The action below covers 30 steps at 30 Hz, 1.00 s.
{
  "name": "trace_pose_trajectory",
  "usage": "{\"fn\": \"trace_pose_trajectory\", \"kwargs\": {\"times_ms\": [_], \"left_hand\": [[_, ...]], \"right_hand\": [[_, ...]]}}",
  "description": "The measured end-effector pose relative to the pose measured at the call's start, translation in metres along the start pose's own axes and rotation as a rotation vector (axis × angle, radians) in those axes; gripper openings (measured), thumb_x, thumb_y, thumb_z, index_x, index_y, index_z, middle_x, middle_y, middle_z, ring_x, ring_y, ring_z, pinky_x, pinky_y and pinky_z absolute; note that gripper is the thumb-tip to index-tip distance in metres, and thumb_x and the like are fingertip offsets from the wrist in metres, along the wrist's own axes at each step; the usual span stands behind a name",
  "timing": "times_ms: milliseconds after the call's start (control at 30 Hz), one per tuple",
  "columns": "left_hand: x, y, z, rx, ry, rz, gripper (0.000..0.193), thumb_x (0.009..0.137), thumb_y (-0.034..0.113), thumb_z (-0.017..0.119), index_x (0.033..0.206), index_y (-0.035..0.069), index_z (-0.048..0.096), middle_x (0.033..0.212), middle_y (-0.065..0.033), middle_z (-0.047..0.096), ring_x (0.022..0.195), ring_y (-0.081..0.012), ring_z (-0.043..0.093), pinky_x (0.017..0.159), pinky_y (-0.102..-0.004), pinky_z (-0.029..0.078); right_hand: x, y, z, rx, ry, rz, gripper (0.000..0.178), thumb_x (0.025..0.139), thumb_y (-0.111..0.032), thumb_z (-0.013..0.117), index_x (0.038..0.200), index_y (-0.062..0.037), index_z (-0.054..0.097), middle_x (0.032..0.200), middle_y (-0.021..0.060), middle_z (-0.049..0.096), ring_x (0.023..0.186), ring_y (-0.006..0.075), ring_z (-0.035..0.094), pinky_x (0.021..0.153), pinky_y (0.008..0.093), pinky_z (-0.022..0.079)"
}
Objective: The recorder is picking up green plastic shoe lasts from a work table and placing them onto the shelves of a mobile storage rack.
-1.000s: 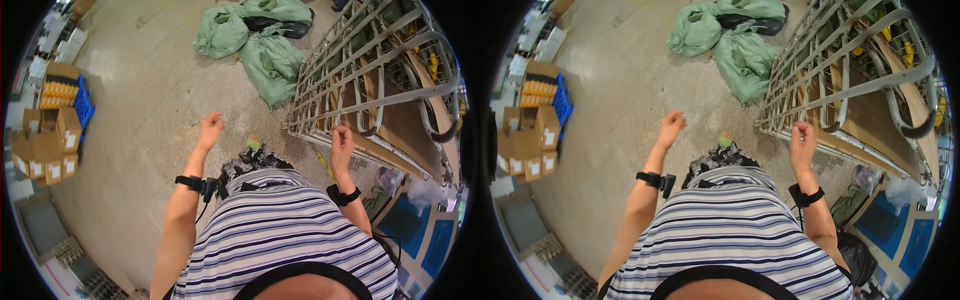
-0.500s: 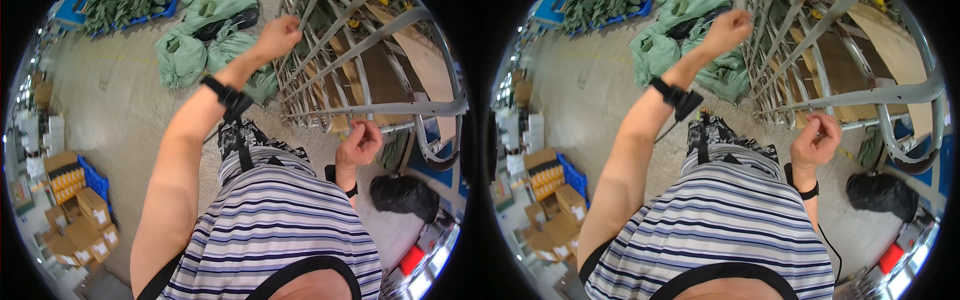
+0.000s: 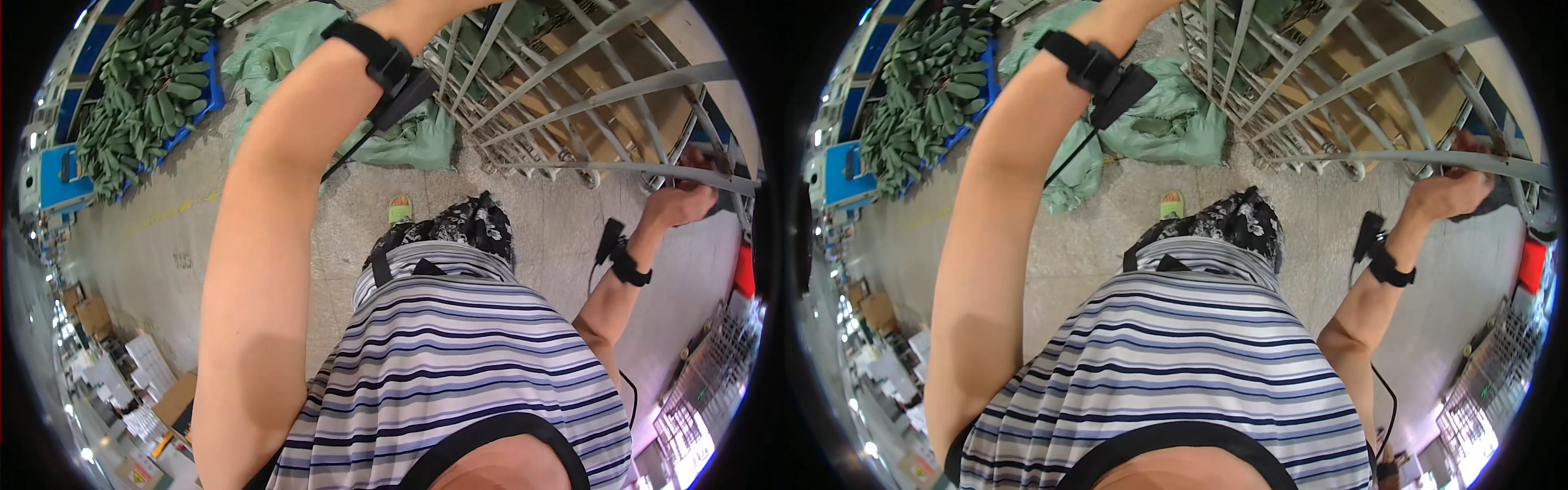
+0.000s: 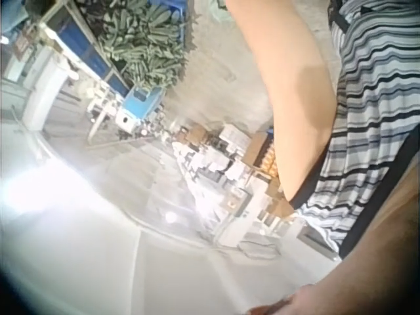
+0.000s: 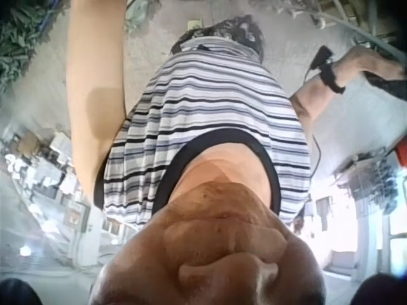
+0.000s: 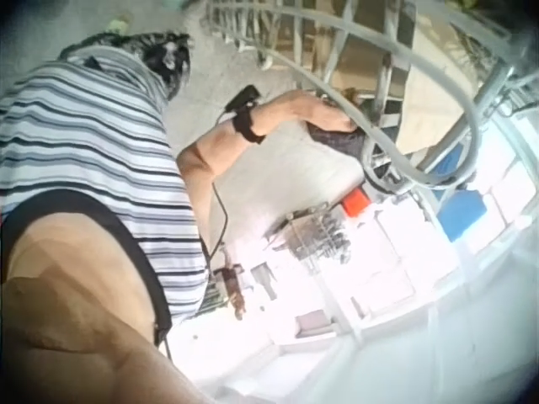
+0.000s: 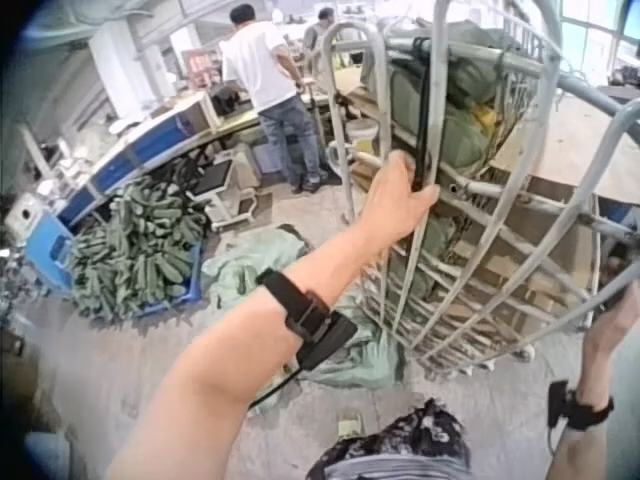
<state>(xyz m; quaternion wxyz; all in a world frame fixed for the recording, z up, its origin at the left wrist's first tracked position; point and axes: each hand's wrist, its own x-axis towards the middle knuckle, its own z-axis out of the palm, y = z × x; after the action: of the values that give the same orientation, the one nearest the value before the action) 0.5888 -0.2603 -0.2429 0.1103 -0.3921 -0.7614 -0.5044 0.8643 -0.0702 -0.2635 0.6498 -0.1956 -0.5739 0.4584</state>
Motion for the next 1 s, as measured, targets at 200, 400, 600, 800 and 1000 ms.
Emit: {"fn": "trace_pose_trajectory", "kwargs": {"times_ms": [200, 400, 600, 800, 1000], "left_hand": [[0.029, -0.02, -0.001, -0.131, -0.11, 0.091, 0.037, 0.072, 0.02, 0.068, 0.094, -0.007, 0.057, 0.088, -0.0276, 0.062, 0.089, -0.0416, 0.06, 0.077, -0.0428, 0.048], [0.04, -0.03, 0.001, -0.187, -0.159, 0.003, 0.044, 0.07, 0.027, 0.071, 0.093, -0.007, 0.056, 0.088, -0.0272, 0.063, 0.089, -0.0402, 0.062, 0.075, -0.0424, 0.049], [0.032, -0.036, 0.007, -0.181, -0.073, 0.009, 0.047, 0.069, 0.026, 0.07, 0.096, -0.009, 0.054, 0.093, -0.0298, 0.061, 0.091, -0.0419, 0.06, 0.078, -0.0436, 0.047], [0.036, -0.074, 0.042, -0.026, 0.178, 0.531, 0.039, 0.071, 0.019, 0.066, 0.094, -0.005, 0.045, 0.076, -0.0237, 0.052, 0.075, -0.0467, 0.052, 0.071, -0.0502, 0.042], [0.04, -0.096, 0.067, -0.001, 0.297, 0.601, 0.036, 0.066, 0.021, 0.062, 0.088, 0.0, 0.042, 0.068, -0.021, 0.051, 0.063, -0.0432, 0.051, 0.059, -0.0501, 0.043]], "right_hand": [[0.03, 0.003, 0.025, -0.155, 0.018, -0.035, 0.009, 0.081, -0.003, 0.06, 0.083, 0.0057, 0.058, 0.073, 0.0087, 0.059, 0.057, 0.0157, 0.058, 0.048, 0.0246, 0.048], [0.041, 0.015, 0.012, -0.048, 0.022, -0.033, 0.01, 0.079, -0.009, 0.063, 0.079, -0.0013, 0.057, 0.067, 0.0055, 0.055, 0.05, 0.0141, 0.052, 0.043, 0.0234, 0.042], [0.014, -0.007, 0.051, -0.233, 0.271, 0.013, 0.018, 0.079, -0.014, 0.063, 0.071, 0.0001, 0.055, 0.058, 0.0037, 0.052, 0.047, 0.0113, 0.049, 0.043, 0.0249, 0.04], [0.041, 0.021, -0.008, 0.473, -0.012, 0.222, 0.021, 0.081, -0.011, 0.061, 0.068, -0.0009, 0.049, 0.059, 0.0065, 0.051, 0.045, 0.0141, 0.049, 0.041, 0.0242, 0.04], [0.011, 0.0, 0.04, -0.363, 0.181, -0.099, 0.022, 0.085, -0.013, 0.057, 0.071, -0.003, 0.043, 0.059, 0.006, 0.047, 0.048, 0.014, 0.045, 0.044, 0.0259, 0.037]]}}
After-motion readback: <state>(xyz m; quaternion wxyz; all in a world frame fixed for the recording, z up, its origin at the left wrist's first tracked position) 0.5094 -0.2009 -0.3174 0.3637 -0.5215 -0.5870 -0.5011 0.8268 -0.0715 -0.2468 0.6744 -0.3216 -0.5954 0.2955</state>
